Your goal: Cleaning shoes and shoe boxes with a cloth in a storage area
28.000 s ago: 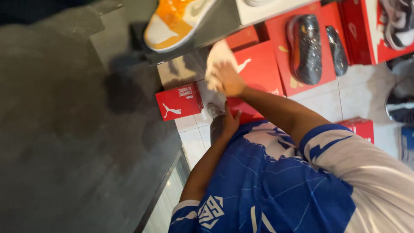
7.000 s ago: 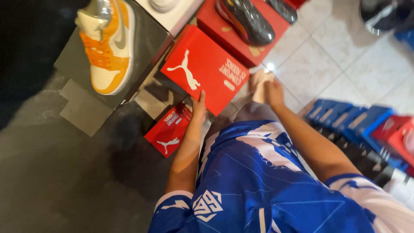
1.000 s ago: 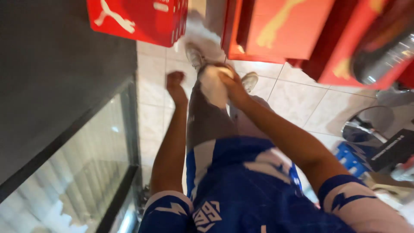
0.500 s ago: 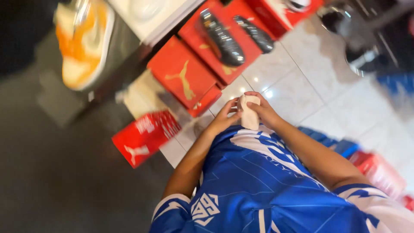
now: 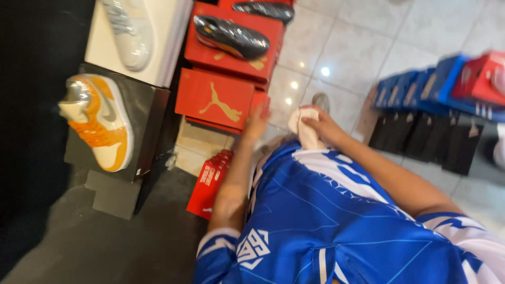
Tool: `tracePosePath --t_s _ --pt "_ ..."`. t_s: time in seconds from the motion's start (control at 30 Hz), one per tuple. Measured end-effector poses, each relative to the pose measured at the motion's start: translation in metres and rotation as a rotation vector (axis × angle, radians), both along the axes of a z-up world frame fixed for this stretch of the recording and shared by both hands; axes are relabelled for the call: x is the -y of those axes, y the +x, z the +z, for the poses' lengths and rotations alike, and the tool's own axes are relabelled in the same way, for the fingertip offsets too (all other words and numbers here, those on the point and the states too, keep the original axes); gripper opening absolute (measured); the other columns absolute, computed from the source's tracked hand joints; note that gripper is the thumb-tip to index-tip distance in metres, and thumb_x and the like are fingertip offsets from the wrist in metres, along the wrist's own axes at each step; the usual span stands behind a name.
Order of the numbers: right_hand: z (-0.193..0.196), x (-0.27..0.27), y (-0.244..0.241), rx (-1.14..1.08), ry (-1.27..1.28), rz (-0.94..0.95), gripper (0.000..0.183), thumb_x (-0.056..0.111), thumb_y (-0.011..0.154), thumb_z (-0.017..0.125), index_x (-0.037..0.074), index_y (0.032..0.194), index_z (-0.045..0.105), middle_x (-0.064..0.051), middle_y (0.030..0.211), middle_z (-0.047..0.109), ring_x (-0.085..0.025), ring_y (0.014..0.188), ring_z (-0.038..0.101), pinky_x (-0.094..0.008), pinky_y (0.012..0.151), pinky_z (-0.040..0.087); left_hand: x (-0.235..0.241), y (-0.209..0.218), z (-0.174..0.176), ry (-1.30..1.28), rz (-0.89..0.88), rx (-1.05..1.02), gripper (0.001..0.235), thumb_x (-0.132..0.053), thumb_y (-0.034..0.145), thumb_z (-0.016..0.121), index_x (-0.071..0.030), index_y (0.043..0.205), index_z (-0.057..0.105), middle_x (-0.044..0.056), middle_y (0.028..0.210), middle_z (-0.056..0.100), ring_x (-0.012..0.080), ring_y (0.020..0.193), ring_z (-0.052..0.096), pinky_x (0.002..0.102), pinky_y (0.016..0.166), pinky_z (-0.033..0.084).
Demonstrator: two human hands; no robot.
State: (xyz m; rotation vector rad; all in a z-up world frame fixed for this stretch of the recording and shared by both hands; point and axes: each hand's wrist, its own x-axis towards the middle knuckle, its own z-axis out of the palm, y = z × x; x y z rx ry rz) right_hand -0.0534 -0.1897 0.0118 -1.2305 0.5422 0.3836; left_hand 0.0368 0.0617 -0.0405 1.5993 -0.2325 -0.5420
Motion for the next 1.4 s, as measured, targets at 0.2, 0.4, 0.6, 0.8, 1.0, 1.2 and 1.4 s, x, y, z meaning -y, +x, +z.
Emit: tracePosePath --t_s 0.2,0.4,0.6,0.8,1.0,1.2,1.4 --pt "0.016 0.006 -0.038 -0.053 -0.126 -0.067 0.043 0.024 0.094 0.073 0.023 0.136 0.063 -0.009 0.08 0.068 -0.013 0.064 0.067 -0.023 0.051 0.055 -0.059 0.034 -0.117 1.089 0.029 -0.09 0.094 -0.04 0.094 0.071 -0.022 0.166 0.013 0.021 0.171 0.003 0.0528 0.153 0.012 0.076 0.113 0.03" --pt "0.003 0.023 -0.024 -0.109 -0.075 -0.091 0.044 0.021 0.091 0.074 0.023 0.134 0.064 -0.006 0.074 0.067 -0.01 0.058 0.066 -0.02 0.047 0.053 -0.053 0.023 -0.177 1.297 0.04 -0.089 0.093 -0.025 0.095 0.07 -0.03 0.166 0.009 0.009 0.172 -0.006 0.0506 0.154 0.007 0.077 0.111 0.033" --pt "-0.031 0.012 0.04 -0.028 -0.402 0.334 0.049 0.042 0.092 0.075 0.026 0.136 0.064 -0.029 0.121 0.063 -0.044 0.115 0.061 -0.051 0.099 0.047 -0.04 -0.006 -0.164 1.333 -0.009 0.047 0.083 -0.019 0.097 0.072 -0.023 0.164 0.024 0.015 0.171 0.009 0.0511 0.152 0.02 0.054 0.13 0.023" --pt "-0.074 -0.013 0.081 -0.06 -0.424 0.459 0.052 0.043 0.092 0.074 0.022 0.137 0.062 -0.029 0.129 0.063 -0.048 0.125 0.057 -0.055 0.108 0.044 -0.03 -0.006 -0.141 1.319 -0.005 0.015 0.08 -0.014 0.098 0.071 -0.019 0.164 0.026 0.017 0.171 0.008 0.0535 0.151 0.021 0.053 0.13 0.025" --pt "-0.09 -0.035 0.084 -0.117 -0.366 0.43 0.049 0.045 0.091 0.074 0.029 0.135 0.062 -0.02 0.126 0.066 -0.04 0.124 0.06 -0.048 0.105 0.047 -0.027 -0.007 -0.13 1.289 0.013 -0.04 0.078 -0.013 0.099 0.068 -0.021 0.164 0.027 0.014 0.172 0.008 0.0527 0.152 0.019 0.052 0.13 0.027" --pt "-0.063 -0.033 0.074 -0.162 -0.312 0.443 0.047 0.042 0.089 0.072 0.025 0.132 0.065 -0.02 0.127 0.067 -0.04 0.125 0.06 -0.049 0.106 0.047 -0.029 -0.013 -0.137 1.282 -0.011 -0.026 0.081 -0.015 0.097 0.068 -0.025 0.164 0.024 0.011 0.172 0.008 0.0526 0.151 0.022 0.054 0.125 0.037" --pt "-0.041 -0.008 0.079 0.015 -0.297 0.305 0.045 0.038 0.093 0.072 0.023 0.134 0.064 -0.026 0.121 0.066 -0.044 0.116 0.062 -0.052 0.098 0.048 0.025 -0.006 -0.045 0.935 0.25 0.306 0.067 -0.041 0.089 0.078 -0.005 0.142 0.058 0.033 0.153 0.043 0.0605 0.141 0.036 0.067 0.116 0.034"
